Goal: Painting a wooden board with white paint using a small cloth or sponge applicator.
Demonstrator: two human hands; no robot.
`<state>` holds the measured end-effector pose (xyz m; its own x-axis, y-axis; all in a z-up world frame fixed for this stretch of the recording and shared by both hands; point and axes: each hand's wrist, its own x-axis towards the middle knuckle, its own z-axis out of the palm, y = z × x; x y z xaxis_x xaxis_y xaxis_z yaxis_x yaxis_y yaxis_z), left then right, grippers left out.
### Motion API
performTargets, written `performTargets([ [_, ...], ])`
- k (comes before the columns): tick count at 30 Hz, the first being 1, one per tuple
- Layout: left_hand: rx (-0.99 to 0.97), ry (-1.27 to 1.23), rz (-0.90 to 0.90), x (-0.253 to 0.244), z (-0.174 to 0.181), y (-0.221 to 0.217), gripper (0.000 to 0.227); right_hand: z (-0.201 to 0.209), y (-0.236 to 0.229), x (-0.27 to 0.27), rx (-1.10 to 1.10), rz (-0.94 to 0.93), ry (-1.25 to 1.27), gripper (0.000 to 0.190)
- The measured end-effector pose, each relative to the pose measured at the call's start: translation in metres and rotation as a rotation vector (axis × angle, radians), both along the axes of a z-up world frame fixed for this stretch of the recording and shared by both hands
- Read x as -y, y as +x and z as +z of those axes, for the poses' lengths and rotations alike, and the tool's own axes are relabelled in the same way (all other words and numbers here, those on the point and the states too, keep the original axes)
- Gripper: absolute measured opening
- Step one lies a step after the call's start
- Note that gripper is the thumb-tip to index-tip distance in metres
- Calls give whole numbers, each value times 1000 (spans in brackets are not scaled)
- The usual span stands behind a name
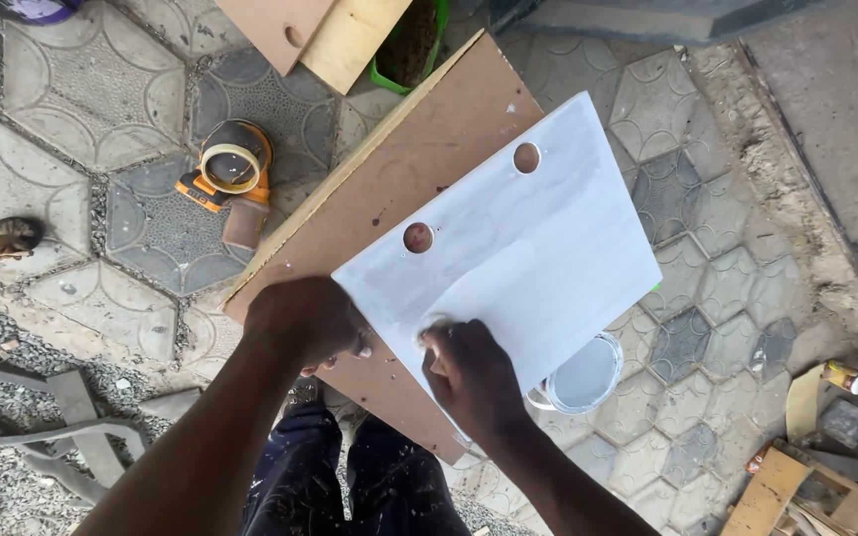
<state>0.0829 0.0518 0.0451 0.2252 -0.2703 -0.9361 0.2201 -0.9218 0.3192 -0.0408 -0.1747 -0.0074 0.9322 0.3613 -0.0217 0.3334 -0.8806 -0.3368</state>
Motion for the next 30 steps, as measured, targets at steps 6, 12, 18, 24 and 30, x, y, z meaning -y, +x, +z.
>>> performTargets([
  [6, -9, 31, 37, 1, -4, 1, 34, -22, 158, 216, 183, -316, -39, 8],
  [12, -1, 27, 97, 3, -7, -2, 31, -18, 122, 157, -49, -506, 285, 11],
  [18, -45, 90, -64, 8, -4, 6, 17, 20, -34, -44, -127, -52, 307, 24],
  [24, 14, 18, 29, 1, -6, -2, 32, -44, 85, 151, 377, -276, -94, 6],
  [30, 43, 10, 26, 0, -6, -4, 31, -29, 132, 188, 170, -461, 97, 8],
])
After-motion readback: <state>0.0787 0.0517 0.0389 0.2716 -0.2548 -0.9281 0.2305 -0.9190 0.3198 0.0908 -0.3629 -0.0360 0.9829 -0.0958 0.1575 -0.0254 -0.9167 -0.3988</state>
